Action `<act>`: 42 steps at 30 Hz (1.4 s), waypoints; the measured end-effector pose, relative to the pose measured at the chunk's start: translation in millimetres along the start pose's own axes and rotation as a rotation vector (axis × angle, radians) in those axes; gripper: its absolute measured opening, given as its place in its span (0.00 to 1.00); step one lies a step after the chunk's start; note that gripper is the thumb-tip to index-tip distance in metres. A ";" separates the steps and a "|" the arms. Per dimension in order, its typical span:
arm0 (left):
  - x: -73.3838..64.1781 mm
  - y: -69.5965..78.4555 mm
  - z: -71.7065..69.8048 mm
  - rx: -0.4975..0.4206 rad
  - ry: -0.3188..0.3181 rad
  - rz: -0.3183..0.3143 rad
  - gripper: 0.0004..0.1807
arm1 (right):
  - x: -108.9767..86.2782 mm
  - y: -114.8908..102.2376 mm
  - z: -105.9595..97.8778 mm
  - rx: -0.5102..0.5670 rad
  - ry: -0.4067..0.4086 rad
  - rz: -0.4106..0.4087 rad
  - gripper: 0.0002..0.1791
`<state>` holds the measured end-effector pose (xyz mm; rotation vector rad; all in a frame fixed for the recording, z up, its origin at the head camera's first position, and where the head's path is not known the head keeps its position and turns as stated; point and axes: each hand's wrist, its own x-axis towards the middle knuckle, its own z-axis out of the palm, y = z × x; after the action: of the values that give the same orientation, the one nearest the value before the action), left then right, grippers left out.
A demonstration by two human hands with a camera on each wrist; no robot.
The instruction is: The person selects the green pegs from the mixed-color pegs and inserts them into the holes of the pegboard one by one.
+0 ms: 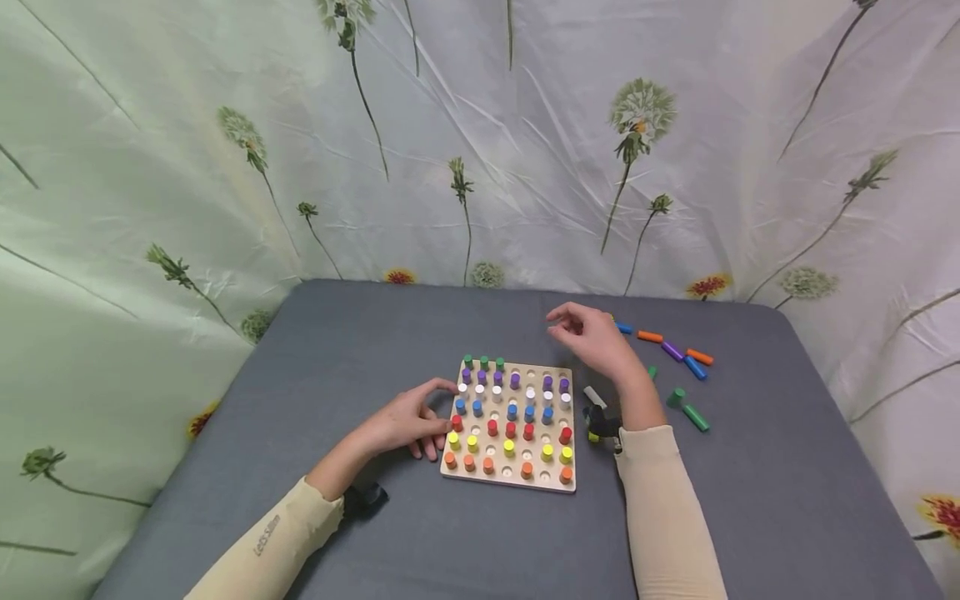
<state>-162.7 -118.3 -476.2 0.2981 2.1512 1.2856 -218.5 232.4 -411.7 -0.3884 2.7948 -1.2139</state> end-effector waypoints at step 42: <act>0.9 2.5 1.1 0.019 0.016 -0.025 0.28 | -36.8 61.8 -64.7 -0.380 -0.150 0.544 0.24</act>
<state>-163.0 -115.9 -474.8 0.2683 2.1748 1.2585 -206.0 328.3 -413.7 0.2482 2.7155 -0.5195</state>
